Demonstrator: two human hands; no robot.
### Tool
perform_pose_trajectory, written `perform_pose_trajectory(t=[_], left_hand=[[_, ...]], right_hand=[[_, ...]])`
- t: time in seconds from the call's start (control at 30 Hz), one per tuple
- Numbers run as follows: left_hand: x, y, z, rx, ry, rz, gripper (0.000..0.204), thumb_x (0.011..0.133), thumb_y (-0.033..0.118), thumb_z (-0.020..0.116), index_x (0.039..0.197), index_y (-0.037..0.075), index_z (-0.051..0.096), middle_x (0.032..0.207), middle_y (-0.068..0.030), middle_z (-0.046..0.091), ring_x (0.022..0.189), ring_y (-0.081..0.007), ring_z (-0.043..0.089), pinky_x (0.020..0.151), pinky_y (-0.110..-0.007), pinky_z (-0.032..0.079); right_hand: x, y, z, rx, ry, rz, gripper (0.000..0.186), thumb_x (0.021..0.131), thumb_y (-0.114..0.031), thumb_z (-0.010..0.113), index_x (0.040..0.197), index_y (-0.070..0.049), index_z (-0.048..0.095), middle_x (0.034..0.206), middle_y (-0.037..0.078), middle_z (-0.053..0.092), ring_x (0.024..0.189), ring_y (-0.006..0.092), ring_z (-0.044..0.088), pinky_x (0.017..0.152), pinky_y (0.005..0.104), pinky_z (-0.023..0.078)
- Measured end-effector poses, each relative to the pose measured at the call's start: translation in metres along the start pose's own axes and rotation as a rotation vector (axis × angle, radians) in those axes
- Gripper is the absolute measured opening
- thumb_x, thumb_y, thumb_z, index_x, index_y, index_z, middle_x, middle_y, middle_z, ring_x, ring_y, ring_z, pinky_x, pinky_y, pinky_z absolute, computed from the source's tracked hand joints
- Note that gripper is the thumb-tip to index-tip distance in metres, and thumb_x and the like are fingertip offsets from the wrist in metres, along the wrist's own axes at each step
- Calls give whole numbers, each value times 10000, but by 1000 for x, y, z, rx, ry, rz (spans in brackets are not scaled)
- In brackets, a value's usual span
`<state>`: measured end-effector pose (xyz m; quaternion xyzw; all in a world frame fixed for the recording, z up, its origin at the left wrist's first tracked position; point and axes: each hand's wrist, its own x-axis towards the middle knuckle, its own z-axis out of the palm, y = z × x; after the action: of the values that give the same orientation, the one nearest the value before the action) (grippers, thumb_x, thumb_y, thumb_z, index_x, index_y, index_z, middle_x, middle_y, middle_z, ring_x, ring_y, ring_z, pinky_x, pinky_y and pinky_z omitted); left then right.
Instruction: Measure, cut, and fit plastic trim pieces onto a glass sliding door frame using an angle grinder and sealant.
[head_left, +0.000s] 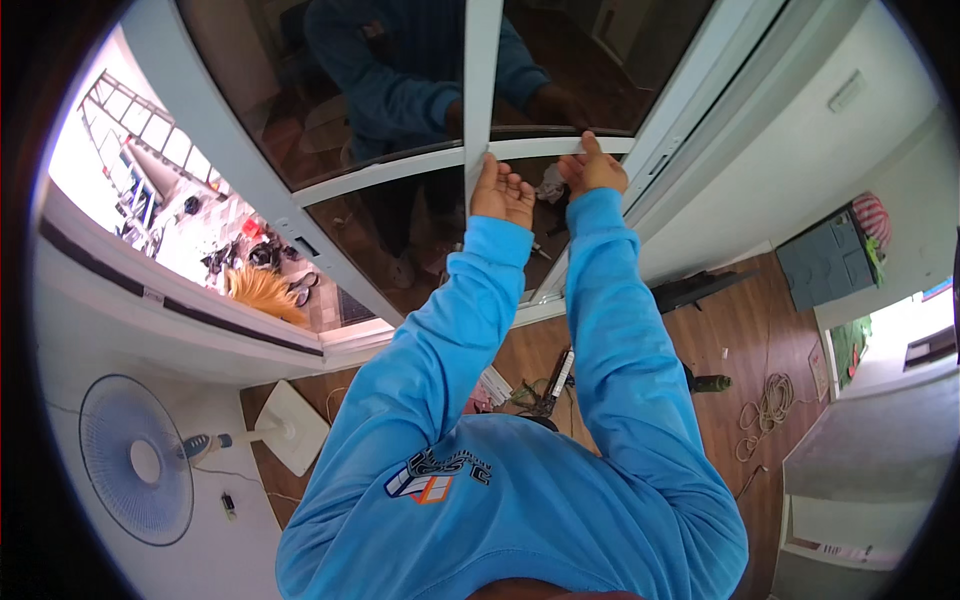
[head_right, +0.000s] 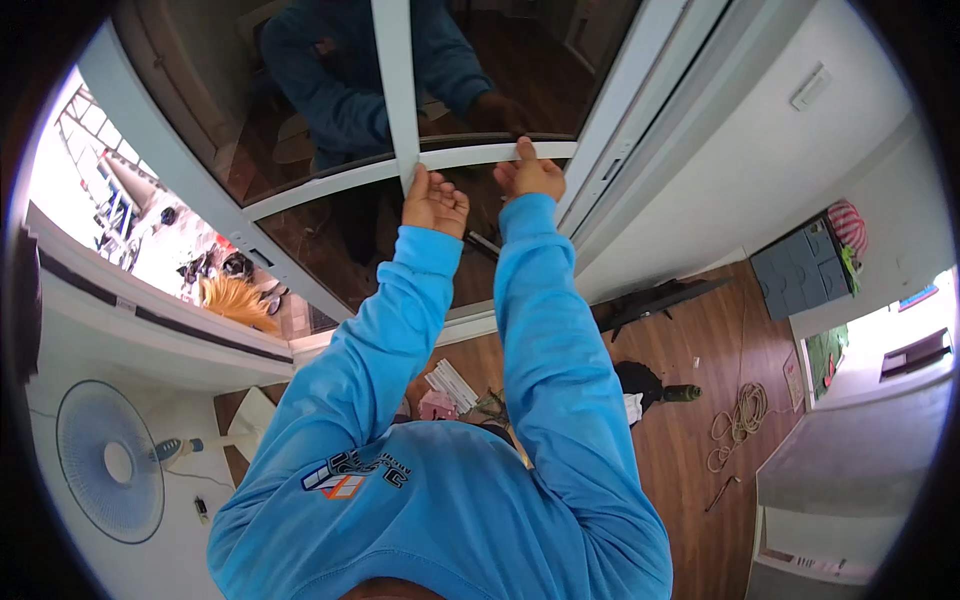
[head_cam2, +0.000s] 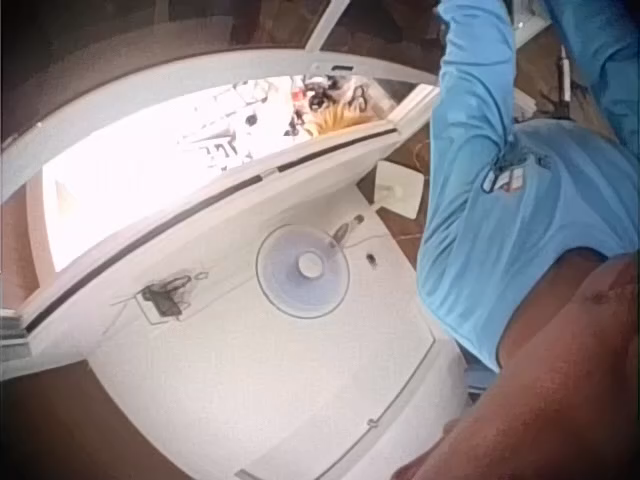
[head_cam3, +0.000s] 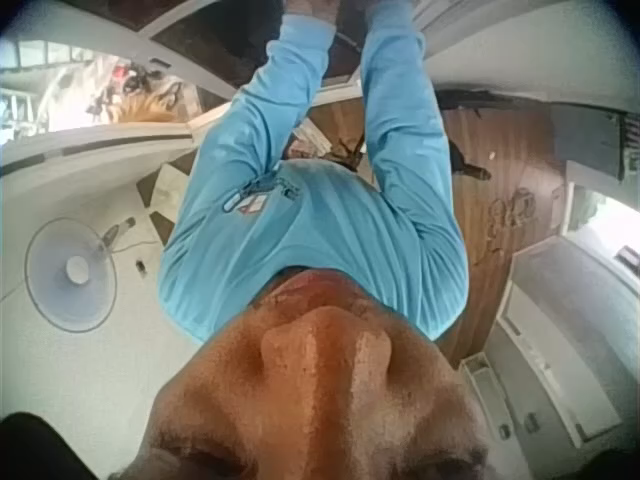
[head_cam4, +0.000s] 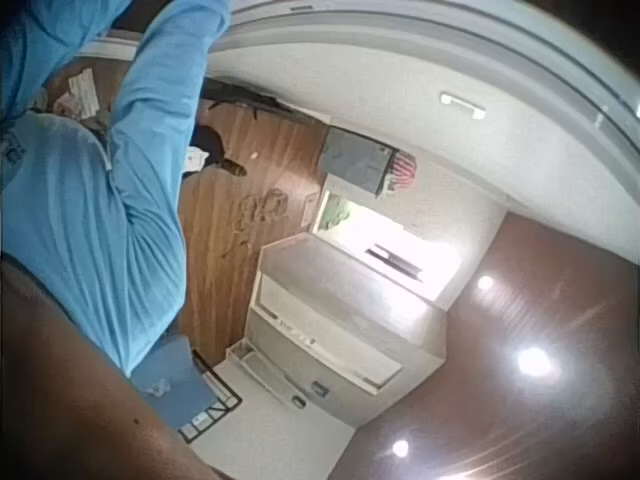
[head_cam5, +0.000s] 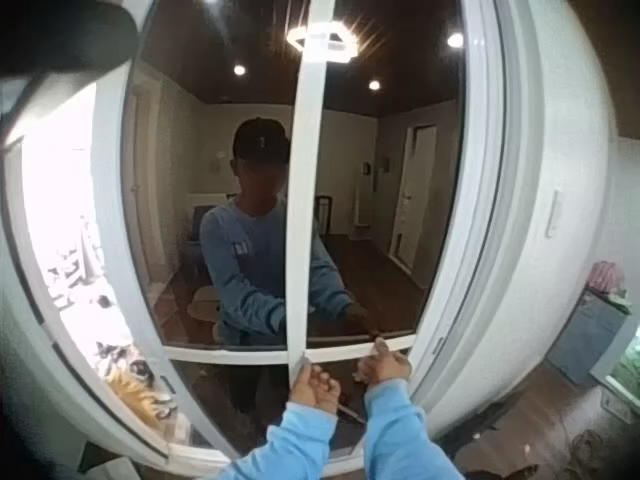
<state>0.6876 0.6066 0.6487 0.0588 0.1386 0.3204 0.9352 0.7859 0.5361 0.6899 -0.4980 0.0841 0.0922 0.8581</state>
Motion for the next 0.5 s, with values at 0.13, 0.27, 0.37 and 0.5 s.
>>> perform_pose_trajectory(t=[0.13, 0.27, 0.37, 0.5], left_hand=[[4, 7, -6, -11, -40, -35, 248, 872, 307, 603, 719, 117, 562, 640, 30, 545, 618, -112, 535, 596, -288, 454], [4, 9, -4, -10, -26, -10, 242, 878, 293, 595, 721, 112, 564, 652, 28, 555, 617, -114, 539, 600, -291, 454], [3, 10, -1, 1, -12, 6, 238, 883, 282, 589, 723, 108, 560, 647, 26, 550, 611, -114, 533, 595, -291, 450], [-1, 9, 3, -36, 0, -22, 227, 886, 257, 584, 727, 99, 551, 653, 18, 547, 609, -121, 522, 593, -294, 442]], right_hand=[[-8, 2, 3, 28, 22, 9, 317, 756, -175, 728, 860, 21, 502, 734, 119, 560, 552, 207, 597, 461, 276, 541], [-11, -1, 3, 3, 11, 25, 307, 767, -174, 719, 877, 22, 511, 770, 137, 583, 585, 202, 617, 486, 278, 552], [-10, -1, 3, -10, -14, 29, 303, 772, -175, 713, 877, 21, 508, 773, 139, 585, 590, 204, 618, 492, 283, 553], [-4, 1, 0, -17, -31, 12, 315, 770, -180, 717, 889, 24, 508, 773, 140, 587, 600, 205, 620, 492, 278, 553]])
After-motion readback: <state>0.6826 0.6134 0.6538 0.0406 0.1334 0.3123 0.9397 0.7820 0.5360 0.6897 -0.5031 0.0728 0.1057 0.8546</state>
